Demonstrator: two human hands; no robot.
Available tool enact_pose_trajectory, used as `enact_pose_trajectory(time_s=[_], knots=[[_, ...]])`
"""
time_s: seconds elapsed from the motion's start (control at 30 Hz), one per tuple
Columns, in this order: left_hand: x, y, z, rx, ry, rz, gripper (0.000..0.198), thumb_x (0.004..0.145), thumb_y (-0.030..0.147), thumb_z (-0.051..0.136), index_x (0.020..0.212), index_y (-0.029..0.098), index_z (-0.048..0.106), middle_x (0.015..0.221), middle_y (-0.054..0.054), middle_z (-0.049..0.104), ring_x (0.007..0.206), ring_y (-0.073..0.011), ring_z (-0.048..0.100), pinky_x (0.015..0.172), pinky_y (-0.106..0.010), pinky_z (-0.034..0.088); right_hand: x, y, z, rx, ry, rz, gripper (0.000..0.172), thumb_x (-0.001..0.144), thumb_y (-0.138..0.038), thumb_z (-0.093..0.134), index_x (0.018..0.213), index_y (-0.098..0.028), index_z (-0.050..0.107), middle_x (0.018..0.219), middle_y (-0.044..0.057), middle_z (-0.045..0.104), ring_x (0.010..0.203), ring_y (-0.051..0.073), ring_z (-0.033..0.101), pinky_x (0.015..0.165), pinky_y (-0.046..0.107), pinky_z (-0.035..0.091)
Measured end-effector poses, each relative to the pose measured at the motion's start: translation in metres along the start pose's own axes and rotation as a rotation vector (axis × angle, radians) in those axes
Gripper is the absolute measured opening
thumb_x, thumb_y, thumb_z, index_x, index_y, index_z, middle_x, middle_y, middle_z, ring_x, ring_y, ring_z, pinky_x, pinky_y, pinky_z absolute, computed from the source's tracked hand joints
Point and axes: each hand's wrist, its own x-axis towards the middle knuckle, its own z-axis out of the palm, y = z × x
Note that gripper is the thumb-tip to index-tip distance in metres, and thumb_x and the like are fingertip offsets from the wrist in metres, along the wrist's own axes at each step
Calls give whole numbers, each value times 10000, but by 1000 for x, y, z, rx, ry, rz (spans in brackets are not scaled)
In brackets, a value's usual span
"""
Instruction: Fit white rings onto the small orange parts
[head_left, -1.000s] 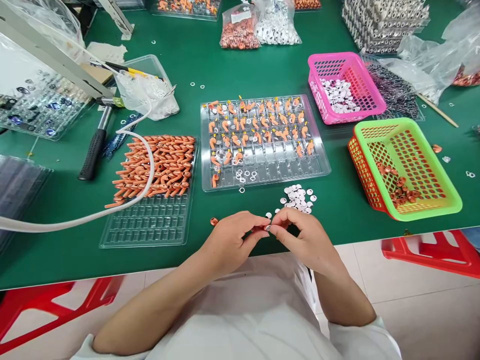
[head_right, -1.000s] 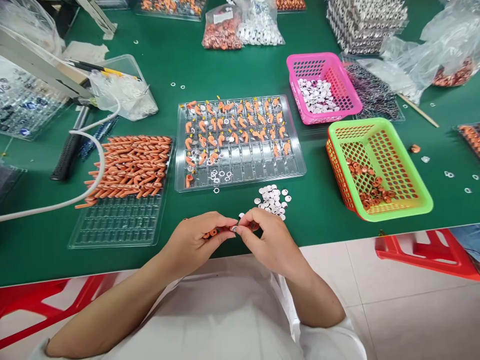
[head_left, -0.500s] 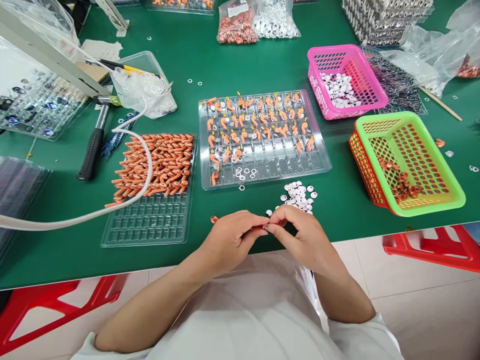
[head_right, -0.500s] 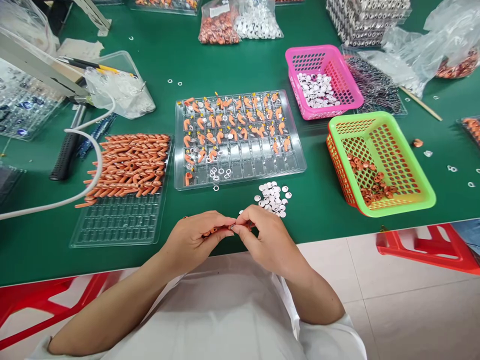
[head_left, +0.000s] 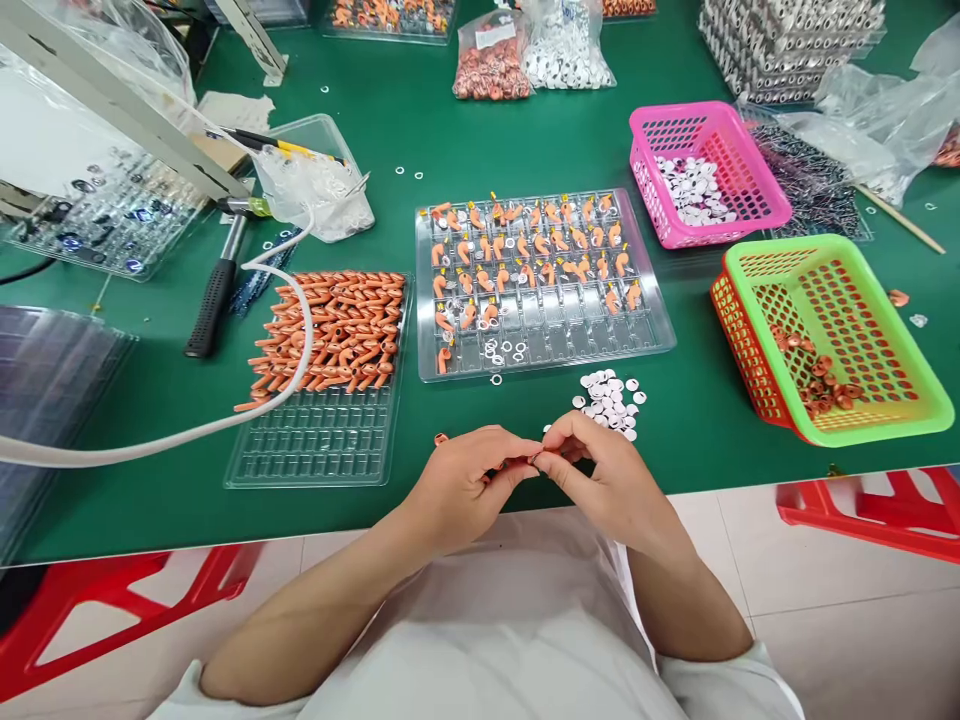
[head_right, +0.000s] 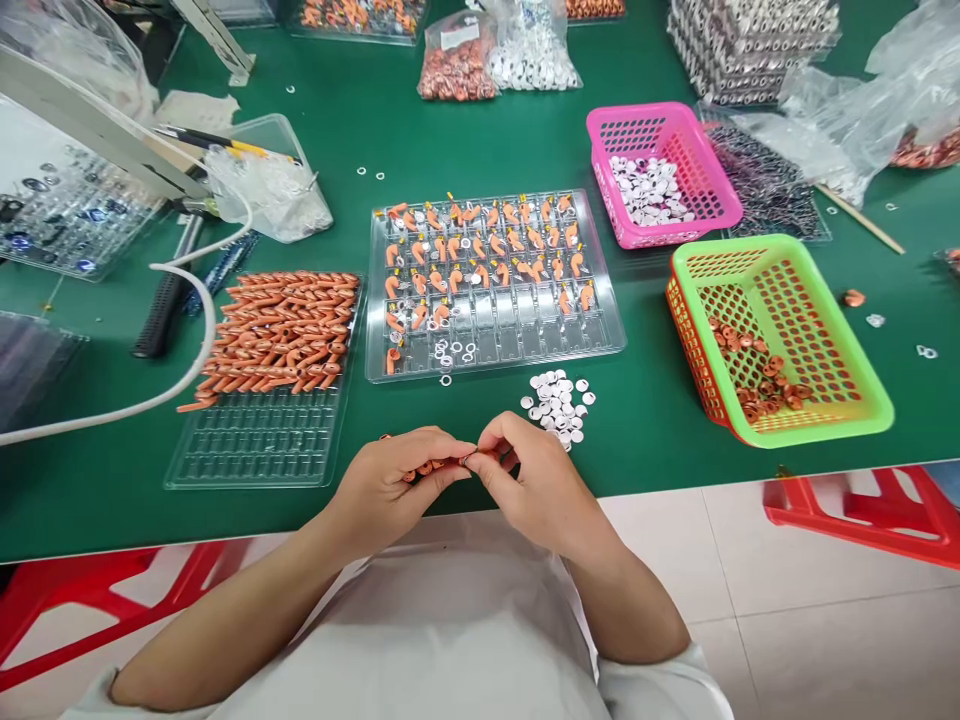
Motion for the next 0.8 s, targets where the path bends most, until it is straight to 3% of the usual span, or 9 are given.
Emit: enact_pose_trajectory(time_s=[0.17,0.37,0.53,0.63,0.8], knots=[[-3,2,-3,14,3,16,210,913,80,577,1022,211,698,806,-5,747,740,-123,674,663,-207,502,5,-7,-5,46,-97,46,95,902,-254,621,814,-219,608,752,-15,670,685,141,625,623,261,492],[-8,9,-3,17,77,125,186,930,94,562,1028,201,678,813,-27,752,733,-146,662,690,-261,518,2,-14,-5,88,-114,45,116,896,-265,631,793,-213,619,763,-8,668,698,136,622,632,256,499],[-9,8,-1,15,110,101,167,912,87,593,1000,196,683,818,-28,760,729,-145,673,686,-254,531,5,-8,0,177,-123,100,162,890,-328,644,803,-204,589,734,-12,634,663,133,614,592,252,485],[-8,8,-2,-31,92,35,179,896,89,618,1022,190,695,838,-24,762,745,-140,680,695,-243,537,6,-5,2,232,-124,114,171,899,-333,637,811,-204,566,744,-20,609,657,126,617,588,248,497],[-5,13,-5,-279,20,-275,123,901,196,637,989,184,722,882,-42,765,762,-153,710,674,-237,573,3,-4,4,297,-90,91,172,931,-352,612,849,-213,554,755,-29,587,630,112,615,587,244,524]])
